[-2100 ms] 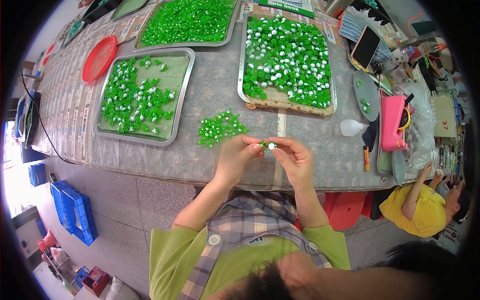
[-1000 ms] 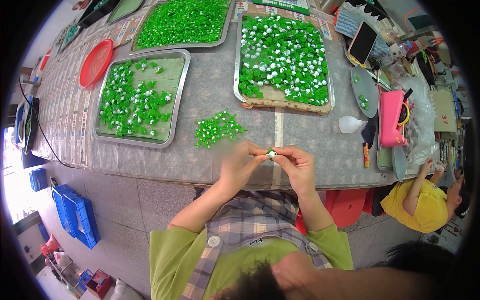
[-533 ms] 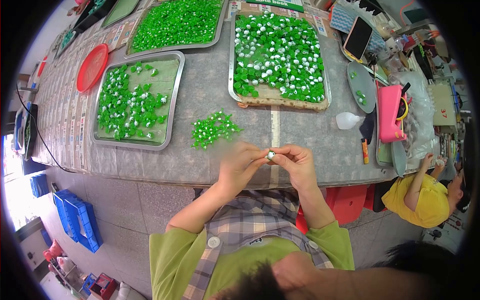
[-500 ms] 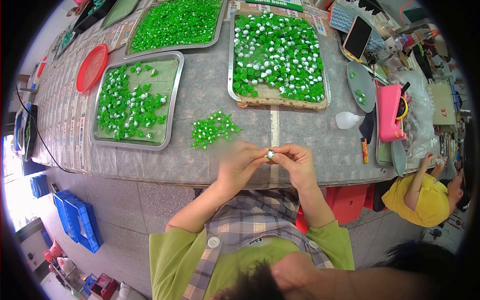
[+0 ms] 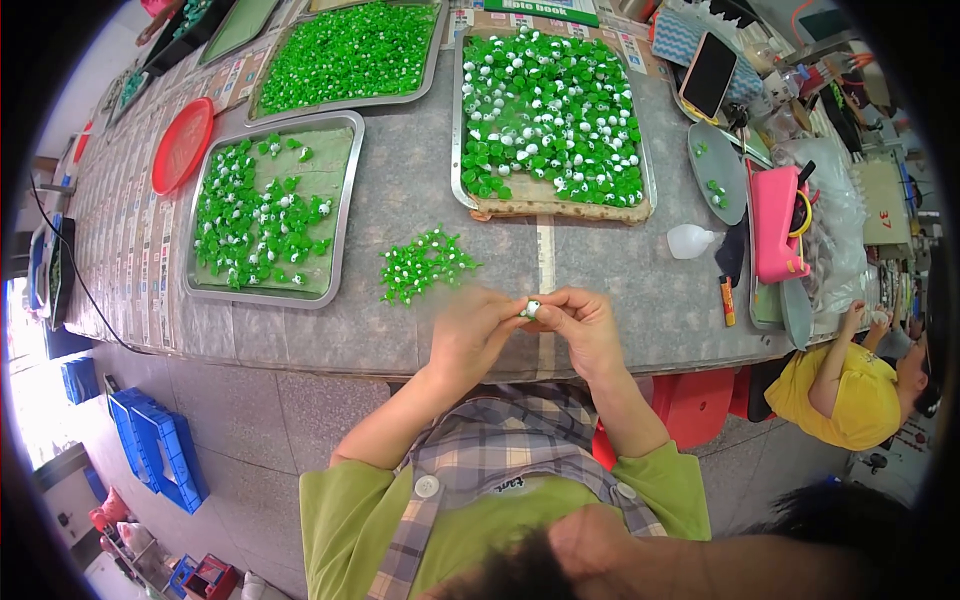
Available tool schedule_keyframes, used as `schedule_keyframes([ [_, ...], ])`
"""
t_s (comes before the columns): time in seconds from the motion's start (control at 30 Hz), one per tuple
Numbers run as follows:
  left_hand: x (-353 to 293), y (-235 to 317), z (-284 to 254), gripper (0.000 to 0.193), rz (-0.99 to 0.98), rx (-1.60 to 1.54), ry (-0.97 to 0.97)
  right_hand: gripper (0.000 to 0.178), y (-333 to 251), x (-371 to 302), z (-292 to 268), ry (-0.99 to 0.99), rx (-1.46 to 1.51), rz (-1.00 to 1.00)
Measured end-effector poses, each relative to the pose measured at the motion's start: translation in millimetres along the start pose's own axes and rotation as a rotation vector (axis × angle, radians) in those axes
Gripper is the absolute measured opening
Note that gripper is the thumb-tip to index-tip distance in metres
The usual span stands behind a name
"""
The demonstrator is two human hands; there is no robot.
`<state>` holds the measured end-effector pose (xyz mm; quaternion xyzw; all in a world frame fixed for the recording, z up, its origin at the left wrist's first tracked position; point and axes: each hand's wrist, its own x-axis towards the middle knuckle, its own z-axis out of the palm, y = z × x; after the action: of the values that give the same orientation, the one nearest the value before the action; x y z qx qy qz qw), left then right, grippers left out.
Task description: The person applies glue from a squeeze bottle onto small plastic pieces and attaches them to components by hand.
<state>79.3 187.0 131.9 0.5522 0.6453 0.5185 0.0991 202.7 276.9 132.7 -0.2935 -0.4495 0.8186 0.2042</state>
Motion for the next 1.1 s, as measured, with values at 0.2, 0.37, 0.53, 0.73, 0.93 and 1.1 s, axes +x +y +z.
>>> schedule_keyframes([
  [0.2, -11, -3, 1, 0.019, -0.112, -0.018, -0.010, 0.014, 14, -1, -3, 0.017, -0.031, 0.054],
  [0.37, -7, -49, -49, 0.016, -0.148, 0.239, 0.264, 0.020, -13, -4, -15, 0.324, -0.295, -0.334],
  [0.53, 20, -62, -116, 0.014, -0.449, 0.414, 0.569, 0.023, -38, -6, -94, 0.999, -0.642, -0.805],
  [0.73, 23, -46, -54, 0.019, -0.033, 0.355, -0.029, 0.044, -51, 10, -122, 0.779, -0.532, -0.573],
  [0.93, 31, -34, -31, 0.012, 0.025, 0.474, -0.229, 0.033, -42, 21, -139, 0.717, -0.620, -0.469],
  [1.1, 32, -35, -29, 0.011, 0.018, 0.477, -0.231, 0.026, -41, 19, -139, 0.765, -0.733, -0.464],
])
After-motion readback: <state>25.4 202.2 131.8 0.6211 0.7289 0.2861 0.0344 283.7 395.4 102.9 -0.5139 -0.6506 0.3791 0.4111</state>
